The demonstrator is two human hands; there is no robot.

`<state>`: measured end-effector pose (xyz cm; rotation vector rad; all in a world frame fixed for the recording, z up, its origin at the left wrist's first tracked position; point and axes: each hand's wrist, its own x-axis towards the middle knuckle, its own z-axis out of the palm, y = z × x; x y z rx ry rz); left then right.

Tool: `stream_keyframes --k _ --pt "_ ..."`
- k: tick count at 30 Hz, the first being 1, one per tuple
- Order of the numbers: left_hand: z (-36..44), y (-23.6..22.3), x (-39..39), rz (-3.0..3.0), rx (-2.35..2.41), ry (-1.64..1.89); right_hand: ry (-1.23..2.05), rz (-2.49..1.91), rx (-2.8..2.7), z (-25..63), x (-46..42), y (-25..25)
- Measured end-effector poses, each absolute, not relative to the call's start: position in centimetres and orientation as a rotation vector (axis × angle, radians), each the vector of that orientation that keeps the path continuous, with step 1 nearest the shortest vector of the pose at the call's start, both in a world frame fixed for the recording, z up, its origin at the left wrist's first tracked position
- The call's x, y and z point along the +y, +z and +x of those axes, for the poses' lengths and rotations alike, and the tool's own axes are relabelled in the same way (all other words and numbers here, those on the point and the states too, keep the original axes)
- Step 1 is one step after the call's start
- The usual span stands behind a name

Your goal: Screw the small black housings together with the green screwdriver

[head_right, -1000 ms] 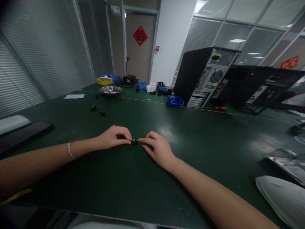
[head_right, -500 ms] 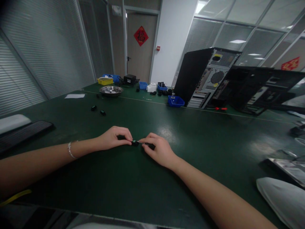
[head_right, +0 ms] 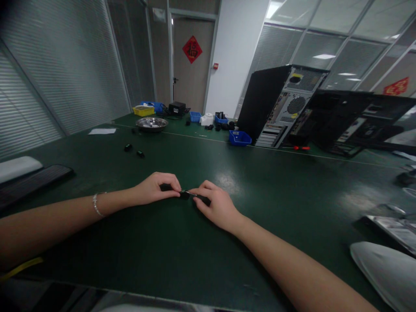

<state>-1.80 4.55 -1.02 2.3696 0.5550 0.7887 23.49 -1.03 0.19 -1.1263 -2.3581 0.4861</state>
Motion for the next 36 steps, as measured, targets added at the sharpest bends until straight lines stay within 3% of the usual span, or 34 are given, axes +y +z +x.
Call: stream_keyframes --k 36 --pt "-1.89 -0.60 4.32 2.625 0.476 0.646 0.441 -1.113 -2.354 24.10 -1.00 0.65"
